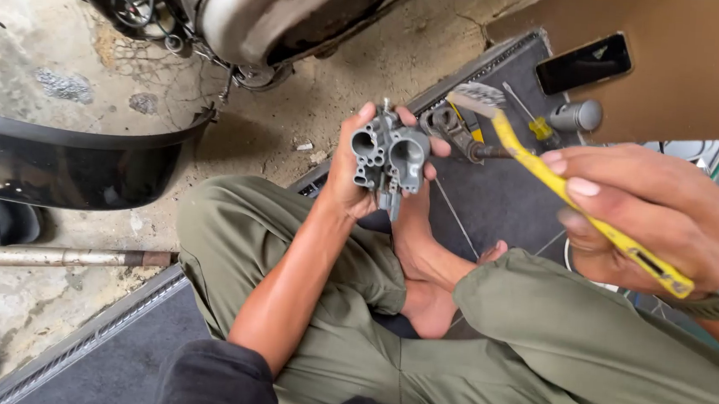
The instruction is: The person sits on the floor and cleans a motorcycle carburetor using a small brush. They scrub the exterior and interior surfaces of the carburetor, then place it down and pick up a spark plug to clean it with the same brush.
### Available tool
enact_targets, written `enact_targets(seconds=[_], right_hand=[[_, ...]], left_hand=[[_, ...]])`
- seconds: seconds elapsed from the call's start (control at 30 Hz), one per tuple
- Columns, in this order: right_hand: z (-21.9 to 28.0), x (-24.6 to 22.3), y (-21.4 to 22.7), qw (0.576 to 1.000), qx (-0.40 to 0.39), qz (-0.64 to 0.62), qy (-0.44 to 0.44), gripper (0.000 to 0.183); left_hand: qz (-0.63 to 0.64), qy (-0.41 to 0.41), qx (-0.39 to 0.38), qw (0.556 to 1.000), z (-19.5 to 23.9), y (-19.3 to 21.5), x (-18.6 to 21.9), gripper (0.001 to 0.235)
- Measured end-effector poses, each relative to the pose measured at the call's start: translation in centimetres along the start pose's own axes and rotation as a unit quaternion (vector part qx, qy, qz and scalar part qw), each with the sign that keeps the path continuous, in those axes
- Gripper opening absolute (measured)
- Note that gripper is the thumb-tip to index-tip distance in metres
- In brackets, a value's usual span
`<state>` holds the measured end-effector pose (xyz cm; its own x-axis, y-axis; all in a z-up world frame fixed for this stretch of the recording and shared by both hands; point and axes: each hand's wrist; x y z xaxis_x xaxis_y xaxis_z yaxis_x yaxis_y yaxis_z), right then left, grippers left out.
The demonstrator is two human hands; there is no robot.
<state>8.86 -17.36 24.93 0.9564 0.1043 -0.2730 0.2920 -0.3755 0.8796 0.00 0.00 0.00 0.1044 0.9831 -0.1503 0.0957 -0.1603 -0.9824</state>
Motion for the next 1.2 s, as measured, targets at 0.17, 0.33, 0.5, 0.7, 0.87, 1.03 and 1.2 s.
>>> enact_targets(seconds=[0.17, 0.33, 0.5, 0.7, 0.87, 1.03, 1.2], right_hand=[[0.3, -0.1, -0.1, 0.999, 0.015, 0.037, -0.016, 0.016], [-0.4, -0.5, 0.5, 0.998, -0.03, 0.032, -0.043, 0.022], [-1.2, -1.4, 0.9, 0.995, -0.065, 0.021, -0.073, 0.024], [-1.1, -1.4, 0.6, 0.994, -0.082, 0.0, -0.072, 0.028], [-1.2, -1.5, 0.8, 0.992, -0.103, 0.003, -0.07, 0.033], [-2.5, -2.5, 0.1, 0.993, -0.098, 0.002, -0.061, 0.023], [-4.0, -3.3, -1.4, 0.994, -0.085, 0.023, -0.064, 0.013]], left_hand=[[0.039, 0.018, 0.01, 0.999, 0.4, 0.0, -0.6, 0.048], [0.076, 0.032, 0.001, 0.997, 0.5, -0.1, -0.6, 0.049], [0.061, 0.021, 0.02, 0.998, 0.8, -0.1, -0.6, 0.048], [0.025, -0.006, 0.03, 0.999, 0.7, 0.0, -0.1, 0.048], [0.018, -0.008, 0.016, 1.0, 0.8, -0.2, 0.1, 0.046], [-0.045, -0.045, 0.034, 0.997, 0.8, -1.1, 0.3, 0.045], [-0.081, -0.097, 0.073, 0.989, 0.3, -1.4, 0.4, 0.039]])
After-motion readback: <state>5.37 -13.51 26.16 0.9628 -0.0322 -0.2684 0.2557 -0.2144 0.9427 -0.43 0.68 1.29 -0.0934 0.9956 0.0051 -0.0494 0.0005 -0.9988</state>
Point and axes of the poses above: each hand's wrist, its own z-axis away from the middle knuckle, its own y-axis out of the back of the hand, x = y × z, and after that the axes turned 4 degrees about z, right-handed
